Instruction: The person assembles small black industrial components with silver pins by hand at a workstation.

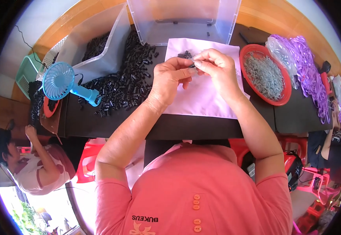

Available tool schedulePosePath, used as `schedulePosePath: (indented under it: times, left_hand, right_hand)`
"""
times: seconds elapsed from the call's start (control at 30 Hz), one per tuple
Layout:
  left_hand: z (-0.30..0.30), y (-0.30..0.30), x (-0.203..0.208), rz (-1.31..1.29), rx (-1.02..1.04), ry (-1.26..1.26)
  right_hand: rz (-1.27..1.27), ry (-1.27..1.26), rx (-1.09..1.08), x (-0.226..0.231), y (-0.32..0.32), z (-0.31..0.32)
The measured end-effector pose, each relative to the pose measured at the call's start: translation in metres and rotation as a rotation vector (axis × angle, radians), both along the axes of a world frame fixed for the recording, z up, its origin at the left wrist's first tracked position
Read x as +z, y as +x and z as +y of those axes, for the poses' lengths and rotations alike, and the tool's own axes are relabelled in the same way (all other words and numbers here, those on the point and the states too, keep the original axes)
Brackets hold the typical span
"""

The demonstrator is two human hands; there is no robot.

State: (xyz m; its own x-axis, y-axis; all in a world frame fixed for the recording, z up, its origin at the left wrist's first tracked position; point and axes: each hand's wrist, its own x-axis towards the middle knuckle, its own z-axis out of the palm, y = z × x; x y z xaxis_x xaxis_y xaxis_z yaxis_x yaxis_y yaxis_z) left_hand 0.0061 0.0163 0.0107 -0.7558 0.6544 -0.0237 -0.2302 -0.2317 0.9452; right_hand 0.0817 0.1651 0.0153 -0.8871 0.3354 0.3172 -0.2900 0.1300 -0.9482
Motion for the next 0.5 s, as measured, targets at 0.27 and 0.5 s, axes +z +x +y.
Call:
schedulePosePath:
  times: [0.27, 0.5]
  left_hand:
    - [-0.0086, 0.0004, 0.0008, -0.162, -0.012, 0.111]
    - [-0.0072, 0.0007, -0.0016, -0.123, -0.002, 0.133]
  right_hand:
    - [-0.041, 0.111, 0.042, 0.0002, 0.0032, -0.0020]
    - [-0.085, 0.050, 0.062, 0.0003, 0.0048, -0.0035]
